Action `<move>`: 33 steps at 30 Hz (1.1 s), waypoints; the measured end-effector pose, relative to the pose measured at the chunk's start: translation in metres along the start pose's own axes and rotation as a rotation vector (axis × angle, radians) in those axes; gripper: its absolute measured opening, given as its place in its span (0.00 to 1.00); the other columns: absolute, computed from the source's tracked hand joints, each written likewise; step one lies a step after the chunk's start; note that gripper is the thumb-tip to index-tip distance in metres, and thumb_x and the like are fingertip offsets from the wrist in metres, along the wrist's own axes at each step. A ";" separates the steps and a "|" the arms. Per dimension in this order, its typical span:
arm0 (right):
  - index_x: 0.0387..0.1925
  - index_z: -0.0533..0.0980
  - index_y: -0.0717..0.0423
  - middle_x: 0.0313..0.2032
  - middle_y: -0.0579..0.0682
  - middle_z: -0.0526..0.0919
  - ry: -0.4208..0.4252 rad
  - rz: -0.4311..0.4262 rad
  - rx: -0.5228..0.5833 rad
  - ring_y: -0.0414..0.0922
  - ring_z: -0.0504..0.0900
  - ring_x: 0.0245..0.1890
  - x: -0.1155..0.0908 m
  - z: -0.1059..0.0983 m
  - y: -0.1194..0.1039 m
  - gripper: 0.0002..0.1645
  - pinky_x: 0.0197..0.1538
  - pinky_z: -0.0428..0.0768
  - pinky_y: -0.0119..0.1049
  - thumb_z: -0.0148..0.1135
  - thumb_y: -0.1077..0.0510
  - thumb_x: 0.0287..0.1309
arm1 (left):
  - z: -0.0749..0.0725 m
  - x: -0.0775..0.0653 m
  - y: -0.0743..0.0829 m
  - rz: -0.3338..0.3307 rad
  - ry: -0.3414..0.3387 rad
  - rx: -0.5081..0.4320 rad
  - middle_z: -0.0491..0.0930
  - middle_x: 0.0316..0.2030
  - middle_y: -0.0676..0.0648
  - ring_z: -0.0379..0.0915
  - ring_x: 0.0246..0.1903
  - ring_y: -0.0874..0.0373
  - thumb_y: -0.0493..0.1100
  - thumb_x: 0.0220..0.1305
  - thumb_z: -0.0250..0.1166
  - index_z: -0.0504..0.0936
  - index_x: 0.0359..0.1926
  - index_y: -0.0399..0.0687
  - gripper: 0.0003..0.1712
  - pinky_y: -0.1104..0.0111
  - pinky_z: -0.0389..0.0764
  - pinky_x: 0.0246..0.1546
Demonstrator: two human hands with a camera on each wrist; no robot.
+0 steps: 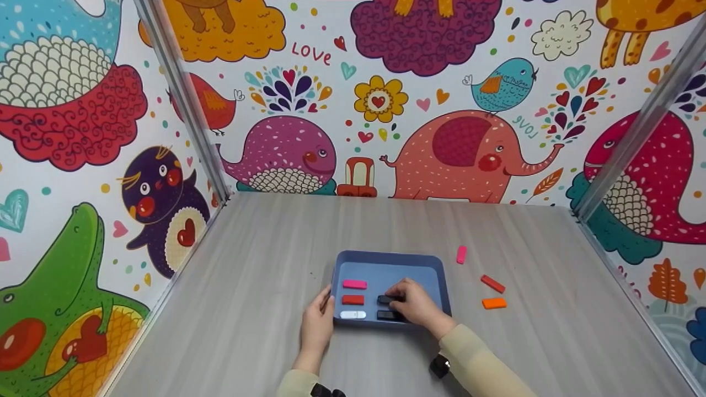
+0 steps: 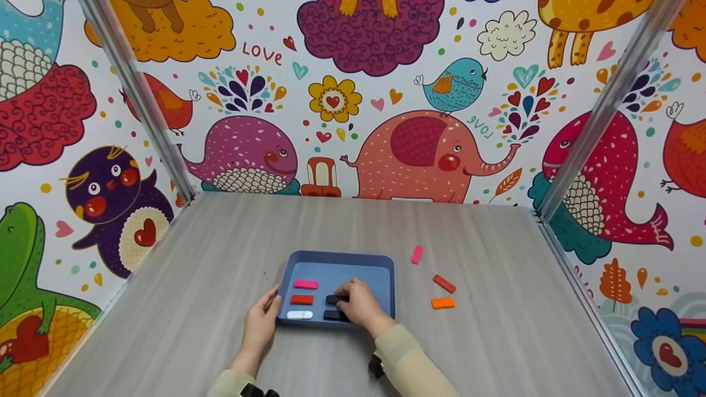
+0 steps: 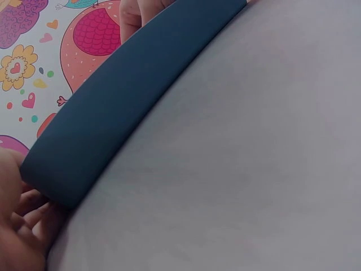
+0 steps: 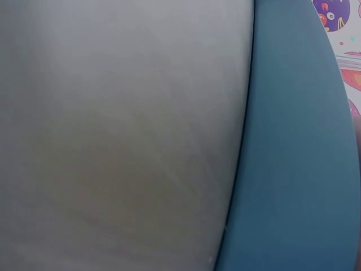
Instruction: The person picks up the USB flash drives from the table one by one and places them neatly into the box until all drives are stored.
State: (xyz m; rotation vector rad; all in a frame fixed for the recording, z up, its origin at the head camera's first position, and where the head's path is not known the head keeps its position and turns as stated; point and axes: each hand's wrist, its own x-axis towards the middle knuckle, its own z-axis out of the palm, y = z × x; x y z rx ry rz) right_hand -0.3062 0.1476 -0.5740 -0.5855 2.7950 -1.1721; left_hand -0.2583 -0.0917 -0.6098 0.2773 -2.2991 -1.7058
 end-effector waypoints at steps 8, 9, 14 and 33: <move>0.41 0.87 0.59 0.38 0.50 0.83 -0.002 -0.030 -0.024 0.45 0.79 0.40 0.001 0.000 0.001 0.09 0.47 0.80 0.40 0.70 0.68 0.58 | 0.000 0.000 0.000 0.009 -0.007 -0.018 0.78 0.64 0.34 0.75 0.66 0.41 0.37 0.75 0.59 0.78 0.66 0.37 0.22 0.52 0.78 0.66; 0.41 0.87 0.59 0.38 0.50 0.83 0.000 -0.034 -0.028 0.45 0.79 0.40 0.001 0.000 0.001 0.09 0.46 0.80 0.39 0.70 0.67 0.57 | 0.000 0.000 -0.001 0.010 -0.008 -0.022 0.78 0.65 0.34 0.75 0.66 0.41 0.37 0.75 0.59 0.78 0.66 0.36 0.22 0.52 0.78 0.66; 0.40 0.87 0.59 0.37 0.50 0.83 -0.004 -0.028 -0.029 0.45 0.79 0.40 0.001 0.001 0.002 0.09 0.46 0.80 0.39 0.71 0.68 0.57 | 0.000 0.000 0.000 0.021 -0.011 -0.027 0.78 0.65 0.33 0.75 0.66 0.41 0.37 0.75 0.59 0.77 0.66 0.35 0.22 0.53 0.79 0.65; 0.44 0.88 0.59 0.40 0.51 0.86 -0.021 -0.022 -0.044 0.46 0.80 0.43 0.002 0.001 0.004 0.11 0.51 0.81 0.47 0.71 0.67 0.58 | 0.000 0.000 0.000 0.006 -0.007 -0.007 0.78 0.65 0.35 0.75 0.67 0.41 0.38 0.76 0.59 0.78 0.66 0.37 0.22 0.52 0.78 0.66</move>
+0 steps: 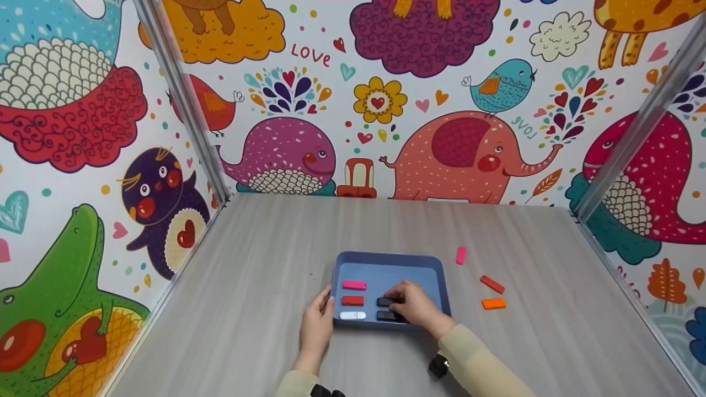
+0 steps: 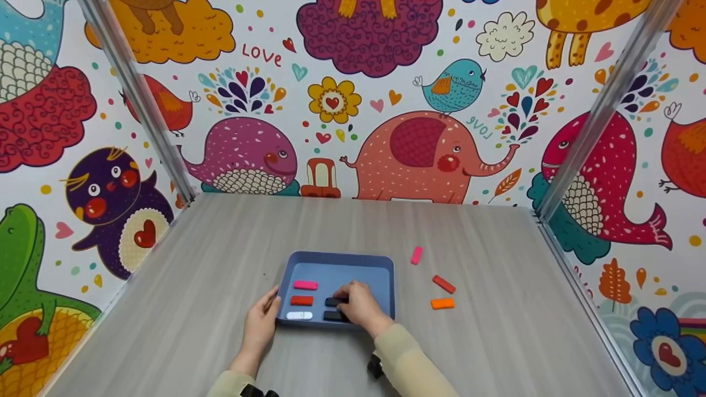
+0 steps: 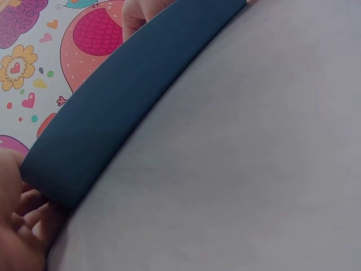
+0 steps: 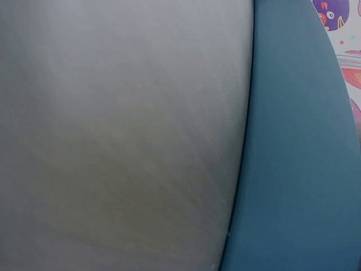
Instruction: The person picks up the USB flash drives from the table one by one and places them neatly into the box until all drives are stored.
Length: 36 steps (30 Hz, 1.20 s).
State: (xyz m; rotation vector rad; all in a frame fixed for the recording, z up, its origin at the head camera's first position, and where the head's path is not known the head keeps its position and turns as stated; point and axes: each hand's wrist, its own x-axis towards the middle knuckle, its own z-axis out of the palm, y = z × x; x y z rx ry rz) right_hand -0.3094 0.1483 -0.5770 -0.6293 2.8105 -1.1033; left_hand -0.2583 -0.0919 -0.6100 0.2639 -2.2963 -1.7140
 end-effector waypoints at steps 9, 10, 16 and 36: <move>0.44 0.87 0.60 0.39 0.52 0.86 0.008 -0.037 0.002 0.49 0.81 0.42 -0.002 -0.002 -0.001 0.12 0.48 0.81 0.41 0.71 0.68 0.57 | 0.001 0.000 0.000 0.003 0.006 -0.005 0.79 0.64 0.33 0.77 0.65 0.41 0.37 0.75 0.60 0.78 0.66 0.35 0.22 0.51 0.80 0.65; 0.44 0.87 0.60 0.39 0.52 0.86 0.009 -0.034 0.006 0.49 0.81 0.42 -0.002 -0.002 -0.001 0.12 0.48 0.81 0.41 0.71 0.68 0.57 | 0.001 0.000 0.000 0.006 0.008 -0.002 0.79 0.64 0.33 0.77 0.65 0.41 0.37 0.75 0.60 0.78 0.66 0.35 0.22 0.51 0.80 0.65; 0.44 0.86 0.60 0.39 0.52 0.85 0.020 -0.010 0.025 0.47 0.80 0.41 -0.004 -0.003 0.000 0.12 0.46 0.81 0.39 0.72 0.68 0.56 | 0.001 0.000 0.000 0.011 0.010 0.002 0.79 0.63 0.33 0.77 0.65 0.41 0.37 0.75 0.60 0.78 0.65 0.36 0.21 0.51 0.79 0.65; 0.47 0.85 0.61 0.44 0.54 0.85 -0.042 0.018 -0.035 0.49 0.82 0.45 -0.014 -0.026 -0.002 0.15 0.50 0.84 0.49 0.71 0.68 0.56 | 0.001 0.000 0.000 0.013 0.017 0.001 0.79 0.63 0.33 0.77 0.65 0.41 0.37 0.74 0.60 0.79 0.65 0.36 0.21 0.52 0.80 0.64</move>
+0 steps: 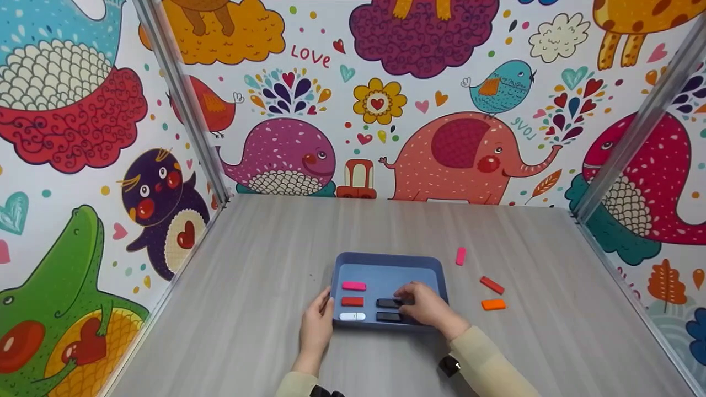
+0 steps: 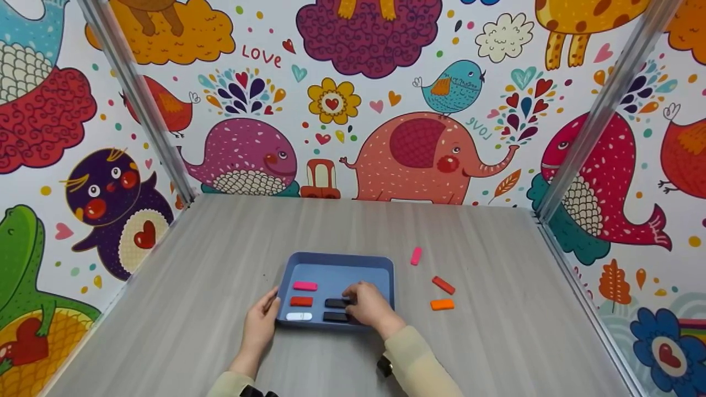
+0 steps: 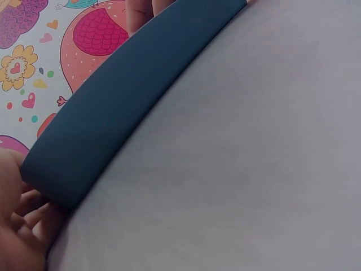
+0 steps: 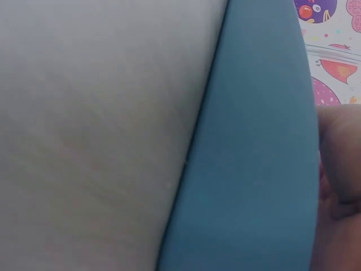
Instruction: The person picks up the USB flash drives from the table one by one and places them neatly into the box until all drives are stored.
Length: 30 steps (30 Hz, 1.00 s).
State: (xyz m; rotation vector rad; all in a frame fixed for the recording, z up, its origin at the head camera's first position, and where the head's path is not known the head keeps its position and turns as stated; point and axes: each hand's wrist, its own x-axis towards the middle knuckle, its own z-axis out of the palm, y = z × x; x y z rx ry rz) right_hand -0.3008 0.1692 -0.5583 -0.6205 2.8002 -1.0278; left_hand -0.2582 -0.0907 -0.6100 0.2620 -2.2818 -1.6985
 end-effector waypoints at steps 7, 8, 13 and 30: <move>0.49 0.84 0.62 0.44 0.55 0.85 0.000 -0.031 0.000 0.52 0.83 0.46 -0.008 -0.011 0.000 0.16 0.51 0.85 0.52 0.71 0.67 0.57 | 0.000 0.000 0.000 -0.011 -0.001 -0.012 0.79 0.64 0.34 0.77 0.65 0.41 0.37 0.75 0.60 0.79 0.65 0.37 0.21 0.53 0.80 0.64; 0.49 0.84 0.62 0.44 0.56 0.85 0.002 -0.035 -0.003 0.52 0.83 0.46 -0.009 -0.013 0.000 0.16 0.51 0.85 0.52 0.71 0.67 0.58 | 0.000 0.000 0.000 -0.013 -0.001 -0.011 0.79 0.64 0.34 0.77 0.65 0.41 0.38 0.75 0.60 0.79 0.66 0.37 0.21 0.53 0.80 0.64; 0.50 0.84 0.63 0.45 0.57 0.85 0.011 -0.037 -0.004 0.53 0.82 0.46 -0.013 -0.022 0.001 0.16 0.52 0.85 0.53 0.70 0.68 0.59 | 0.001 0.000 0.000 -0.024 -0.003 -0.007 0.79 0.64 0.34 0.76 0.65 0.41 0.38 0.75 0.60 0.79 0.66 0.37 0.21 0.52 0.80 0.64; 0.51 0.83 0.63 0.45 0.56 0.85 0.061 0.045 0.022 0.56 0.83 0.47 -0.024 -0.043 0.010 0.16 0.56 0.84 0.56 0.70 0.67 0.60 | -0.001 0.000 -0.001 -0.013 -0.005 0.010 0.79 0.64 0.35 0.76 0.66 0.41 0.39 0.75 0.60 0.79 0.66 0.38 0.22 0.50 0.78 0.66</move>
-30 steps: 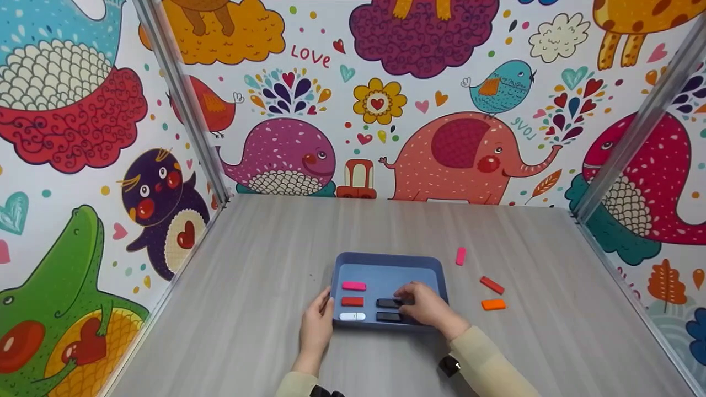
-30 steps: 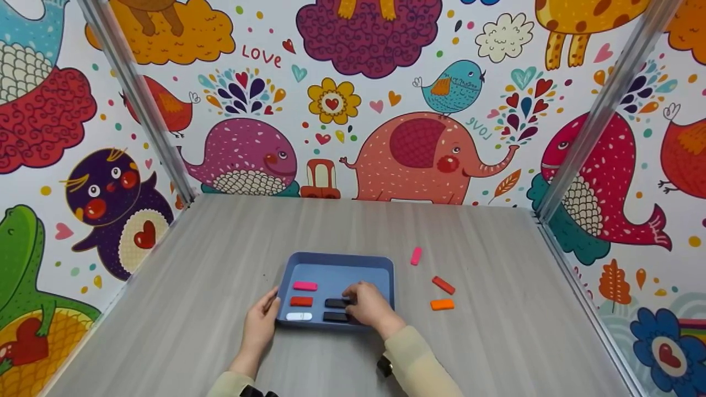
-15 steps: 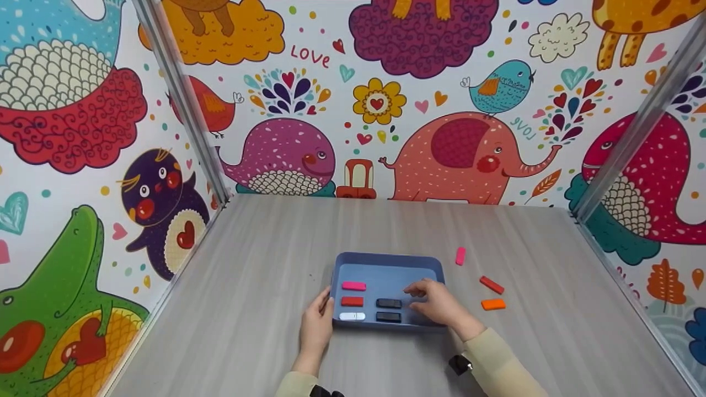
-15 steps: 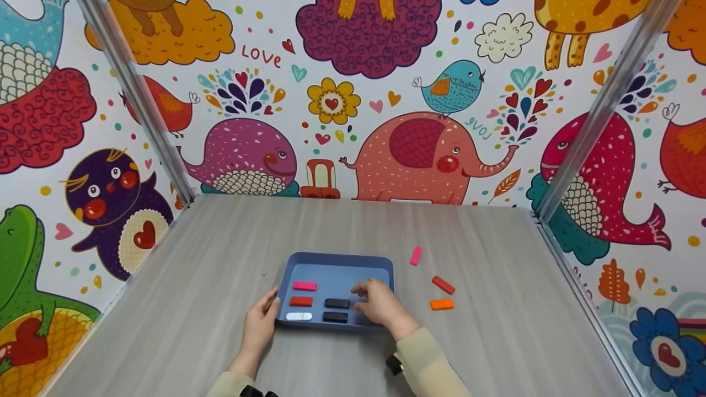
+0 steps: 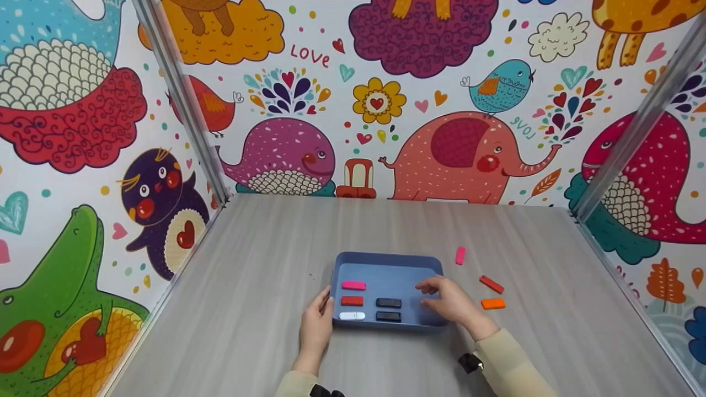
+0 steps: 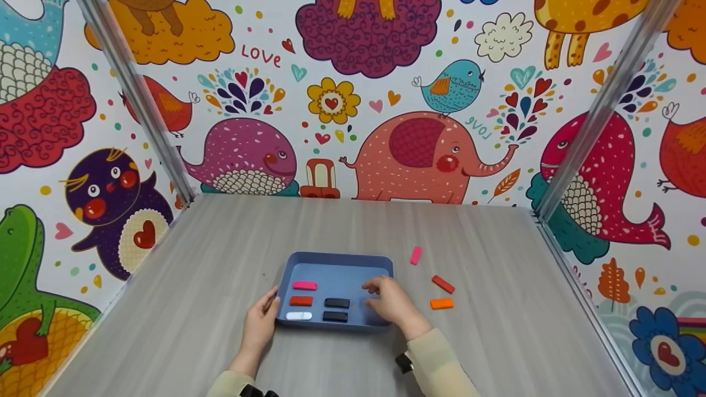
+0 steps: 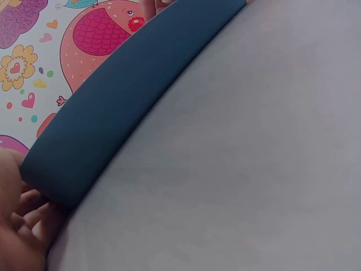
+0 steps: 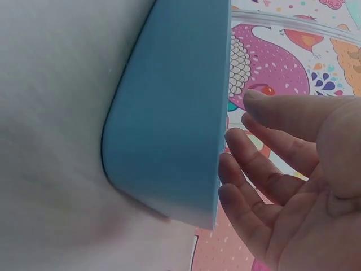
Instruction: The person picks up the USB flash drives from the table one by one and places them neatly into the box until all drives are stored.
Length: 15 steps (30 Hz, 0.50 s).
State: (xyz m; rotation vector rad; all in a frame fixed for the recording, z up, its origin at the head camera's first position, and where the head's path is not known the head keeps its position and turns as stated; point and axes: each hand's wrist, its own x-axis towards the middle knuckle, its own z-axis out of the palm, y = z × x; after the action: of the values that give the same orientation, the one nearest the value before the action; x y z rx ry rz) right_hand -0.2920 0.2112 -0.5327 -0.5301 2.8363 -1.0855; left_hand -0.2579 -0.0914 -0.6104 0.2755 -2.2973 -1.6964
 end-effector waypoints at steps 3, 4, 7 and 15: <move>0.51 0.83 0.63 0.45 0.55 0.85 0.011 0.018 0.005 0.56 0.83 0.48 0.000 -0.004 0.002 0.17 0.57 0.84 0.56 0.70 0.68 0.60 | 0.000 0.000 0.000 0.013 0.001 0.001 0.79 0.64 0.34 0.76 0.66 0.41 0.38 0.75 0.60 0.78 0.66 0.37 0.22 0.50 0.78 0.66; 0.51 0.83 0.63 0.45 0.56 0.85 0.016 0.022 0.009 0.56 0.83 0.48 0.000 -0.006 0.002 0.17 0.57 0.84 0.56 0.70 0.68 0.59 | 0.000 0.000 0.000 0.010 0.000 -0.001 0.79 0.64 0.34 0.76 0.66 0.41 0.38 0.75 0.60 0.78 0.66 0.37 0.22 0.50 0.78 0.66; 0.52 0.83 0.63 0.46 0.58 0.86 0.024 0.040 0.031 0.58 0.83 0.49 -0.001 -0.010 0.004 0.18 0.58 0.83 0.58 0.69 0.69 0.59 | 0.000 0.000 0.001 -0.002 -0.001 -0.003 0.79 0.65 0.35 0.75 0.66 0.41 0.39 0.76 0.59 0.79 0.66 0.38 0.22 0.50 0.78 0.67; 0.53 0.83 0.64 0.48 0.63 0.86 0.053 0.058 0.060 0.58 0.83 0.50 -0.005 -0.022 0.011 0.17 0.57 0.82 0.58 0.68 0.69 0.61 | 0.000 -0.001 0.002 -0.029 -0.001 -0.007 0.78 0.65 0.36 0.75 0.67 0.42 0.39 0.75 0.60 0.78 0.67 0.39 0.22 0.50 0.77 0.67</move>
State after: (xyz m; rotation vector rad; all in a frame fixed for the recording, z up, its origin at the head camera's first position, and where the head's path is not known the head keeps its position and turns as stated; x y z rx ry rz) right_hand -0.2940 0.2347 -0.5234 -0.4182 2.8335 -1.1871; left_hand -0.2567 -0.0901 -0.6085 0.3072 -2.2984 -1.7190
